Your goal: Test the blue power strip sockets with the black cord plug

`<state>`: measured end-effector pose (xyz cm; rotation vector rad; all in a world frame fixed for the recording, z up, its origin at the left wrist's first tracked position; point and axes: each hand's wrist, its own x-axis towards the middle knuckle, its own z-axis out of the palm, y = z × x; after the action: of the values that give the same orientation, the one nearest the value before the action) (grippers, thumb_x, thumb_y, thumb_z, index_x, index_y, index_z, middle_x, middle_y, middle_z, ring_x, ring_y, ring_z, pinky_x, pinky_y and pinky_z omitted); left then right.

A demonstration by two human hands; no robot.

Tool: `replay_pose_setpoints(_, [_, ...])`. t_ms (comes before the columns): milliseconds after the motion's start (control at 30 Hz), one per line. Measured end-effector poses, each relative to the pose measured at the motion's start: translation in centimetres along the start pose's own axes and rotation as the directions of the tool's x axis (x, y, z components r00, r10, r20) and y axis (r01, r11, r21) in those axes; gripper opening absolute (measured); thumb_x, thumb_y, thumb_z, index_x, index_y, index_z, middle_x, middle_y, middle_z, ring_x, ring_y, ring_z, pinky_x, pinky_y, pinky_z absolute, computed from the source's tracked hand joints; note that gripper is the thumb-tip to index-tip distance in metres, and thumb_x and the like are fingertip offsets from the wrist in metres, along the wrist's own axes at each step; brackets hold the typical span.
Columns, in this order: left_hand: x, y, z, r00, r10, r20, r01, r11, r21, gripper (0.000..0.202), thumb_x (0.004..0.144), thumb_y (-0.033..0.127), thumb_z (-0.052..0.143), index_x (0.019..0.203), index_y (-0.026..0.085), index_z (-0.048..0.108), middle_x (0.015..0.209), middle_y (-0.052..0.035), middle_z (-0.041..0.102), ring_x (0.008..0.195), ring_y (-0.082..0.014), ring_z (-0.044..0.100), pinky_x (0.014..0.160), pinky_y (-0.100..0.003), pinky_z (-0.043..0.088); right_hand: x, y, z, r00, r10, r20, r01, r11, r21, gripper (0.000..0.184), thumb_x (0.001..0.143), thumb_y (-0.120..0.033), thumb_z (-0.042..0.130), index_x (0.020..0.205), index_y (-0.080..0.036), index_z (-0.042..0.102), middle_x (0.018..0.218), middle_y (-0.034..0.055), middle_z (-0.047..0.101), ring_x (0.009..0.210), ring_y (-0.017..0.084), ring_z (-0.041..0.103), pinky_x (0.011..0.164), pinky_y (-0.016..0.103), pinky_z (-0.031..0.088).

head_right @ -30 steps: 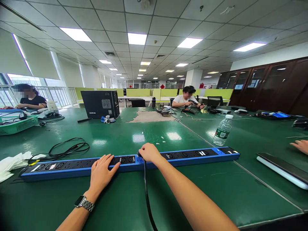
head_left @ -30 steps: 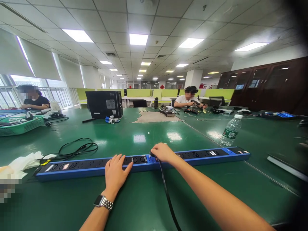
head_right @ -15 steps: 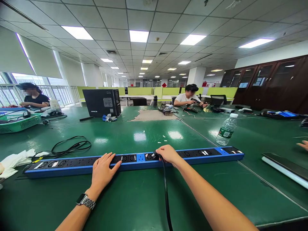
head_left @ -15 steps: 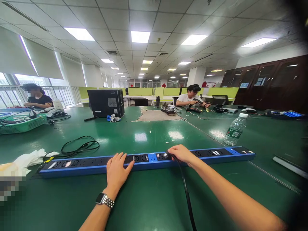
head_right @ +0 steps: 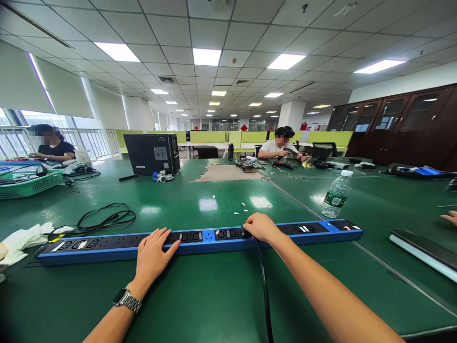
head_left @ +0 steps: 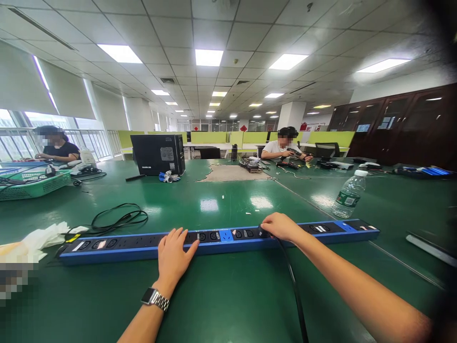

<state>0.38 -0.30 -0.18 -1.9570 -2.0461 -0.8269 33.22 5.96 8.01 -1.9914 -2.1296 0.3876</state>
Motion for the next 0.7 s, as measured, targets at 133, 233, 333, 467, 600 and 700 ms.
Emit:
replay_pose_setpoints(133, [-0.1, 0.0, 0.0, 1.000, 0.008, -0.011, -0.008, 1.000, 0.009, 0.045, 0.089, 0.051, 0.050, 0.122, 0.022, 0.063, 0.135, -0.0084, 0.059, 0.132, -0.0281, 0.046, 0.110, -0.046, 0.030, 0.4, -1.4, 0.5, 0.998, -0.055, -0.015, 0.050, 0.973, -0.225, 0.024, 0.079, -0.022, 0.055, 0.085, -0.016, 0.077, 0.087, 0.0122, 0.075, 0.086, 0.024, 0.068, 0.071, 0.027, 0.044])
replay_pose_setpoints(233, [-0.2, -0.1, 0.1, 1.000, 0.012, -0.011, -0.012, 1.000, 0.012, 0.045, 0.089, 0.051, 0.050, 0.122, 0.022, 0.062, 0.135, -0.0081, 0.059, 0.132, -0.0277, 0.046, 0.110, -0.045, 0.029, 0.2, -1.6, 0.9, 0.999, -0.047, -0.013, 0.043, 0.973, -0.228, 0.026, 0.080, -0.024, 0.055, 0.091, -0.016, 0.077, 0.094, 0.0132, 0.074, 0.090, 0.025, 0.068, 0.074, 0.028, 0.045])
replay_pose_setpoints(333, [-0.2, -0.1, 0.1, 1.000, 0.004, 0.005, -0.004, 1.000, 0.006, 0.047, 0.089, 0.051, 0.050, 0.123, 0.022, 0.062, 0.136, -0.0082, 0.058, 0.132, -0.0278, 0.045, 0.110, -0.046, 0.029, -0.2, -1.3, 0.9, 0.999, -0.051, -0.009, 0.047, 0.973, -0.225, 0.029, 0.083, -0.027, 0.052, 0.097, -0.018, 0.076, 0.099, 0.0119, 0.074, 0.093, 0.024, 0.068, 0.075, 0.028, 0.045])
replay_pose_setpoints(467, [-0.2, -0.1, -0.1, 1.000, 0.003, 0.021, -0.003, 1.000, 0.003, 0.047, 0.089, 0.051, 0.049, 0.123, 0.021, 0.062, 0.137, -0.0083, 0.057, 0.133, -0.0277, 0.044, 0.110, -0.046, 0.029, -0.3, -1.1, 0.7, 0.999, -0.041, -0.017, 0.036, 0.975, -0.221, 0.028, 0.083, -0.027, 0.053, 0.096, -0.019, 0.076, 0.098, 0.0106, 0.074, 0.093, 0.023, 0.067, 0.074, 0.027, 0.044])
replay_pose_setpoints(600, [-0.1, 0.1, -0.3, 1.000, -0.005, 0.017, 0.005, 1.000, -0.002, 0.047, 0.089, 0.050, 0.050, 0.123, 0.021, 0.062, 0.137, -0.0085, 0.058, 0.133, -0.0276, 0.045, 0.110, -0.046, 0.030, -0.3, -1.2, 1.0, 0.999, -0.041, -0.033, 0.032, 0.973, -0.228, 0.026, 0.081, -0.024, 0.052, 0.086, -0.019, 0.077, 0.090, 0.0095, 0.075, 0.087, 0.022, 0.067, 0.069, 0.026, 0.042])
replay_pose_setpoints(700, [0.0, 0.1, -0.3, 1.000, -0.011, 0.011, 0.011, 1.000, -0.007, 0.046, 0.088, 0.050, 0.051, 0.121, 0.020, 0.063, 0.136, -0.0086, 0.058, 0.132, -0.0277, 0.045, 0.110, -0.046, 0.030, -0.6, -1.4, 1.1, 0.997, -0.040, -0.066, 0.023, 0.971, -0.238, 0.028, 0.082, -0.023, 0.049, 0.082, -0.019, 0.077, 0.087, 0.0093, 0.074, 0.082, 0.021, 0.067, 0.064, 0.025, 0.039])
